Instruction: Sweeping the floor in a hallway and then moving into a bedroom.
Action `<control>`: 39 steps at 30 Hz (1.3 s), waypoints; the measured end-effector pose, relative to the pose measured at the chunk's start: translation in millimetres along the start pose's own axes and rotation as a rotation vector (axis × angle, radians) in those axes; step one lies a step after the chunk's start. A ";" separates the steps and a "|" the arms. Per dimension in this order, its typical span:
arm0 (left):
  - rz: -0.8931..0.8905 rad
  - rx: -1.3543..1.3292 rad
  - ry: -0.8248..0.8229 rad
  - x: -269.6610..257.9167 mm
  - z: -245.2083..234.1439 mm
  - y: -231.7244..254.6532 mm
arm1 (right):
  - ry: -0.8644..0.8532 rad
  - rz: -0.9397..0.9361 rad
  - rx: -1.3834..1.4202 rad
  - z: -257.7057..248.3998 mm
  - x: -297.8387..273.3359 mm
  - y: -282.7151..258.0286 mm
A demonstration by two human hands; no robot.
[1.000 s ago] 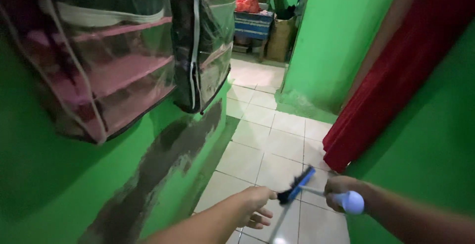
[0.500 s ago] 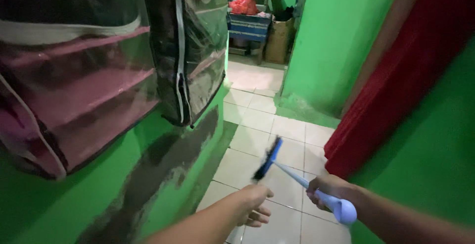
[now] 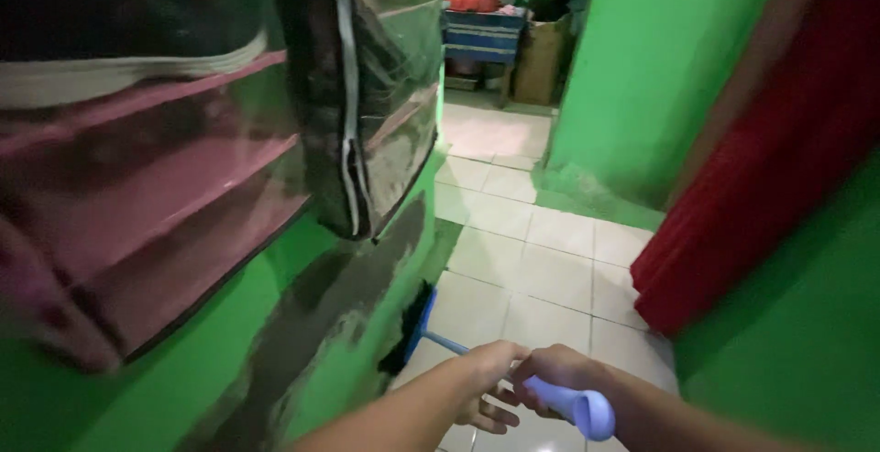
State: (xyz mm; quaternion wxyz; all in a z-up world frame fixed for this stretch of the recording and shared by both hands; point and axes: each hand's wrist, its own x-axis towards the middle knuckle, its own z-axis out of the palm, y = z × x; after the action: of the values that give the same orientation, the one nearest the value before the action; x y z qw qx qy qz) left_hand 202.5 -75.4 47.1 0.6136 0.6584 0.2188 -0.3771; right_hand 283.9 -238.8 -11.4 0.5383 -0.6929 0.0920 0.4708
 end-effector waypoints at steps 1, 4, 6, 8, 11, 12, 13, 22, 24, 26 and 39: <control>0.000 0.012 -0.014 8.0 2.5 3.4 | 0.014 0.002 0.012 -14.4 4.9 0.6; 0.048 0.104 -0.168 36.4 13.2 11.8 | -0.059 0.039 0.089 -55.2 11.1 5.8; 0.049 0.091 -0.209 60.2 26.4 20.6 | -0.071 0.100 0.135 -81.3 2.3 10.2; 0.038 0.137 -0.214 50.3 42.3 41.3 | 0.010 0.133 0.253 -107.2 -14.3 19.0; 0.026 0.174 -0.218 58.1 58.1 56.5 | 0.187 0.202 0.461 -130.6 -51.4 27.2; 0.024 0.180 -0.224 64.6 60.3 60.7 | 0.291 0.231 0.561 -135.0 -65.2 26.8; 0.025 0.191 -0.235 67.0 61.2 63.9 | 0.301 0.229 0.572 -155.4 -60.4 35.0; 0.019 0.298 -0.284 81.5 35.6 80.6 | 0.741 0.126 0.108 -168.3 -54.6 38.8; 0.030 0.330 -0.278 78.1 24.9 85.1 | 0.756 0.026 0.088 -160.0 -58.9 31.5; 0.019 0.329 -0.272 91.4 20.8 85.6 | 0.756 0.005 0.110 -130.8 -71.8 11.7; 0.041 0.133 -0.115 87.6 -41.0 74.7 | 0.291 -0.170 0.019 12.0 13.3 -46.0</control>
State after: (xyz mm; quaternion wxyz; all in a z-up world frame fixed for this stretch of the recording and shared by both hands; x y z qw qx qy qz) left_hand 322.2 -62.1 26.5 0.5879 0.6792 0.1441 -0.4152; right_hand 313.6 -205.2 9.2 0.5639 -0.7538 0.1143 0.3174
